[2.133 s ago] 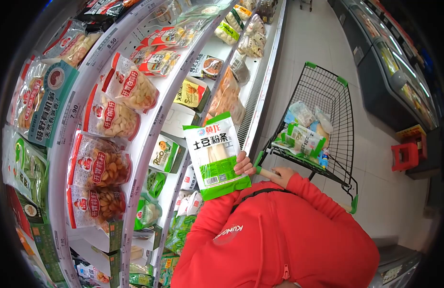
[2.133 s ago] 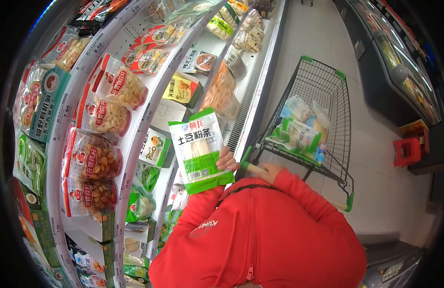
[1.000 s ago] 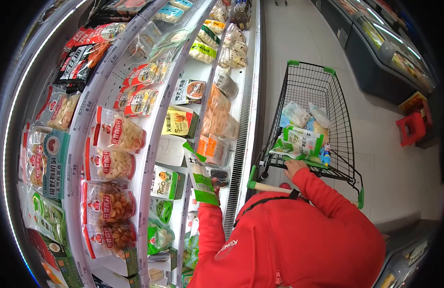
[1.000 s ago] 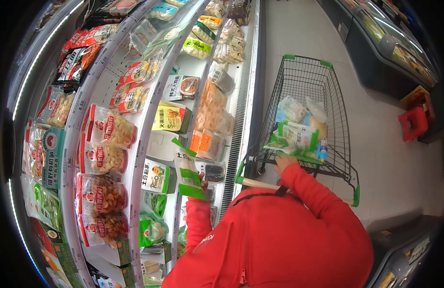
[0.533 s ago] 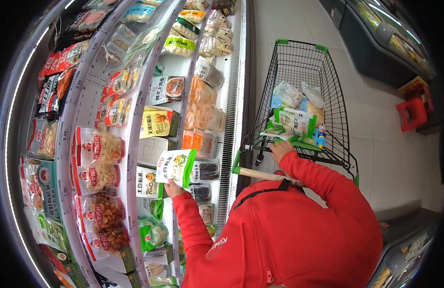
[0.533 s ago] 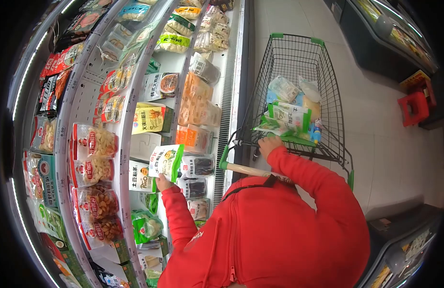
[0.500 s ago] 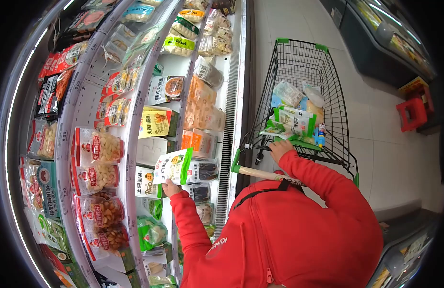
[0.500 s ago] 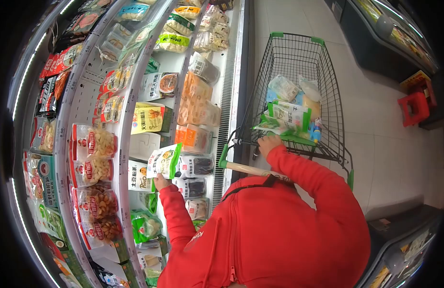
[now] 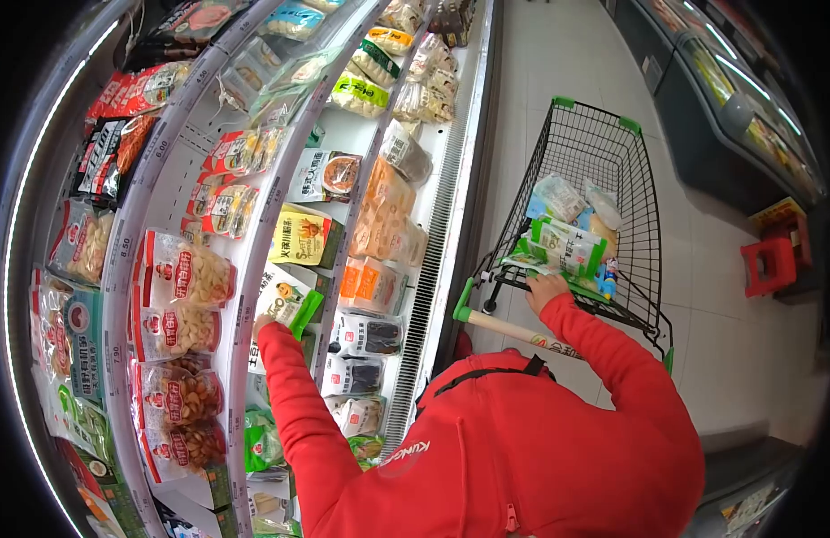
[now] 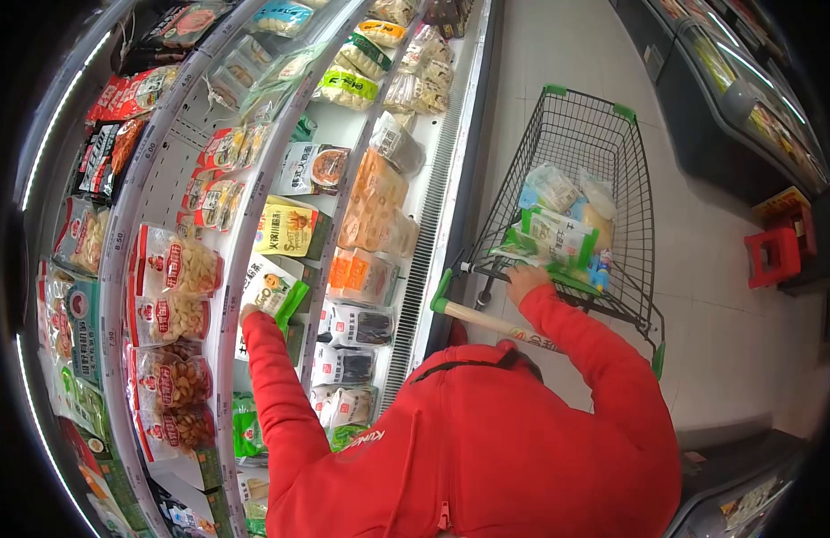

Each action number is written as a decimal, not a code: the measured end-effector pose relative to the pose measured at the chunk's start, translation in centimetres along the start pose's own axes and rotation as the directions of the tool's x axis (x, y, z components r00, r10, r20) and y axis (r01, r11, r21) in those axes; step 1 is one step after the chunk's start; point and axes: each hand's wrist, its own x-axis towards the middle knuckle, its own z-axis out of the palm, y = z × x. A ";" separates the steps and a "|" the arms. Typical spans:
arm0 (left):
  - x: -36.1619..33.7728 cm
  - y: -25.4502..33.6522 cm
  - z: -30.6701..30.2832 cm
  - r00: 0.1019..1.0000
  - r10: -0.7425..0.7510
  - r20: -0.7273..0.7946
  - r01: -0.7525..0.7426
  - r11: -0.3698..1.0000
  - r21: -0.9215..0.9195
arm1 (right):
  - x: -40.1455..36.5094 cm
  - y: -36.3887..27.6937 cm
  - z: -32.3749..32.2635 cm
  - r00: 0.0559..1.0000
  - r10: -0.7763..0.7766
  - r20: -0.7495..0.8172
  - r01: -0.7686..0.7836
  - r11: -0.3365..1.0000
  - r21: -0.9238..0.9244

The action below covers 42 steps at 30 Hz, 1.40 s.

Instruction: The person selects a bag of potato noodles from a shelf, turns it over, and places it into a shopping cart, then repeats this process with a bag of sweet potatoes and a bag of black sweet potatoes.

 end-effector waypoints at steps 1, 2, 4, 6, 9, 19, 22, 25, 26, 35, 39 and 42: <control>1.1 0.8 0.9 0.987 -0.157 -0.013 0.158 0.987 0.029 | 0.2 0.3 0.3 1.000 0.004 -0.010 -0.004 1.000 -0.011; 1.8 0.7 1.6 0.973 -0.231 -0.018 0.231 0.972 0.040 | 0.4 0.5 0.4 1.000 0.010 -0.015 -0.010 1.000 -0.020; 2.3 -0.5 3.0 0.967 -0.255 -0.014 0.255 0.967 0.021 | 0.5 0.9 0.7 1.000 0.015 -0.012 -0.016 0.999 -0.037; 2.8 -1.3 4.1 0.969 -0.246 -0.004 0.246 0.969 0.013 | 0.9 1.2 1.2 0.999 0.041 0.008 -0.040 0.999 -0.035; 4.0 -2.2 5.2 0.973 -0.229 0.015 0.229 0.973 0.021 | 0.8 0.6 1.1 0.994 0.106 0.030 -0.105 0.994 -0.034; 7.7 -3.7 7.8 0.983 -0.182 0.029 0.181 0.982 0.054 | 0.8 -0.7 0.8 0.988 0.153 0.018 -0.151 0.985 -0.084; 7.1 -4.7 9.1 0.990 -0.139 -0.009 0.139 0.988 0.068 | 0.7 -0.8 0.8 0.991 0.133 0.003 -0.132 0.987 -0.089; 7.0 -5.3 9.6 0.995 -0.069 -0.069 0.077 0.991 0.111 | 0.7 -1.0 0.7 0.993 0.113 -0.028 -0.116 0.987 -0.113; 7.1 -5.4 9.5 0.995 -0.034 -0.094 0.047 0.989 0.138 | 0.7 -1.0 0.6 0.994 0.107 -0.029 -0.109 0.987 -0.117; 9.1 -6.3 8.2 0.845 0.413 -0.340 -0.218 0.847 0.485 | 1.0 -0.8 1.1 0.996 0.080 -0.038 -0.084 0.989 -0.124; 7.2 -6.5 8.7 0.715 0.534 -0.451 -0.437 0.845 0.309 | 1.2 -0.9 1.5 0.994 0.080 -0.078 -0.089 0.989 -0.120; -2.4 -2.1 8.8 0.618 0.555 -0.557 -0.628 0.775 0.074 | 1.3 -0.9 1.5 0.993 0.083 -0.079 -0.092 0.989 -0.114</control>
